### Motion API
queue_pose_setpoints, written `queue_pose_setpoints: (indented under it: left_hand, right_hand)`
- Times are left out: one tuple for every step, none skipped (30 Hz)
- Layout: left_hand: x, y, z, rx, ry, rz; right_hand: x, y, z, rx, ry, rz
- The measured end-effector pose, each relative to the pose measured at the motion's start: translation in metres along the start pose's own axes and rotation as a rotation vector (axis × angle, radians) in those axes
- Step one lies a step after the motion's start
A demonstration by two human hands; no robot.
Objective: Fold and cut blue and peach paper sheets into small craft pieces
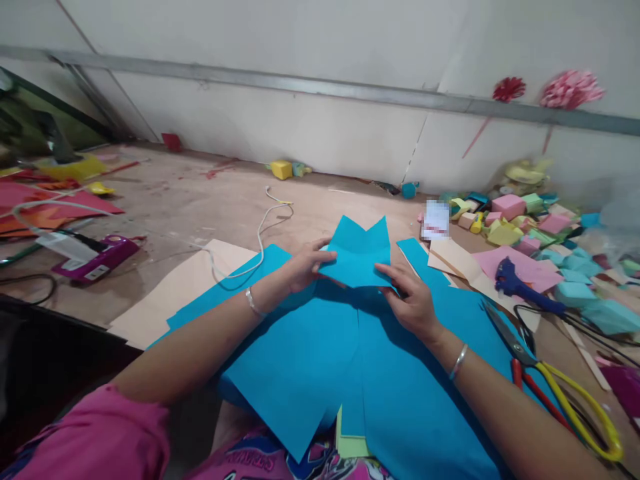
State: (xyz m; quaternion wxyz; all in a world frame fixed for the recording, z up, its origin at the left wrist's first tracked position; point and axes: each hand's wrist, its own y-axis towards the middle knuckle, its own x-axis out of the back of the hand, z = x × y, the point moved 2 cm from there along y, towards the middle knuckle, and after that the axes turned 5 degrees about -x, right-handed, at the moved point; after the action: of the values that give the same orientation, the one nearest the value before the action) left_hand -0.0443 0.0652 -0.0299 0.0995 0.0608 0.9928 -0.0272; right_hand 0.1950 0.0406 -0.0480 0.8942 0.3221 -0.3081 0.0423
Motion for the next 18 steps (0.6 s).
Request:
queue_pose_setpoints:
  left_hand:
    - [0.0,0.0,-0.004,0.014,0.054,0.002]
    - [0.0,0.0,-0.009,0.025,0.122,-0.003]
    - [0.0,0.0,-0.015,0.031,0.195,-0.009]
    - [0.0,-0.001,-0.022,0.033,0.262,-0.013]
    - [0.0,-0.002,-0.03,0.034,0.325,-0.012]
    - [-0.001,-0.003,-0.039,0.025,0.381,-0.011]
    - [-0.001,-0.006,-0.048,0.014,0.428,-0.006]
    - [-0.002,-0.008,-0.057,-0.002,0.465,-0.004]
    - [-0.001,-0.011,-0.065,-0.035,0.532,0.002]
    - [0.0,-0.015,-0.073,-0.118,0.69,0.027]
    - [0.002,-0.018,-0.079,-0.197,0.819,0.037]
    - [0.005,-0.022,-0.083,-0.265,0.925,0.039]
    - [0.009,-0.027,-0.084,-0.325,0.999,0.028]
    - [0.014,-0.033,-0.082,-0.368,1.035,0.011]
    - [0.019,-0.04,-0.079,-0.402,1.053,-0.018]
    - [0.022,-0.049,-0.074,-0.445,1.074,-0.04]
    - [0.025,-0.059,-0.068,-0.494,1.117,-0.057]
    - [0.025,-0.071,-0.06,-0.542,1.182,-0.069]
  right_hand:
    - [-0.001,0.001,0.0,0.054,-0.032,0.002]
    - [-0.002,0.002,0.001,0.107,-0.055,0.008]
    - [-0.002,0.002,0.001,0.152,-0.068,0.016]
    - [-0.003,0.002,0.001,0.187,-0.076,0.026]
    - [-0.003,0.002,0.001,0.211,-0.081,0.038]
    - [-0.002,0.002,0.002,0.228,-0.085,0.046]
    - [-0.002,0.003,0.004,0.242,-0.089,0.056]
    - [0.0,0.004,0.006,0.26,-0.097,0.066]
    - [0.001,0.006,0.01,0.28,-0.116,0.075]
    - [0.003,0.009,0.015,0.299,-0.146,0.087]
    - [0.006,0.012,0.02,0.313,-0.188,0.097]
    - [0.008,0.016,0.027,0.324,-0.236,0.111]
    - [0.011,0.02,0.034,0.34,-0.276,0.124]
    - [0.013,0.024,0.041,0.362,-0.301,0.141]
    - [0.015,0.027,0.049,0.398,-0.299,0.169]
    - [0.015,0.029,0.058,0.446,-0.278,0.211]
    - [0.014,0.029,0.065,0.493,-0.249,0.269]
    - [0.012,0.027,0.072,0.538,-0.215,0.328]
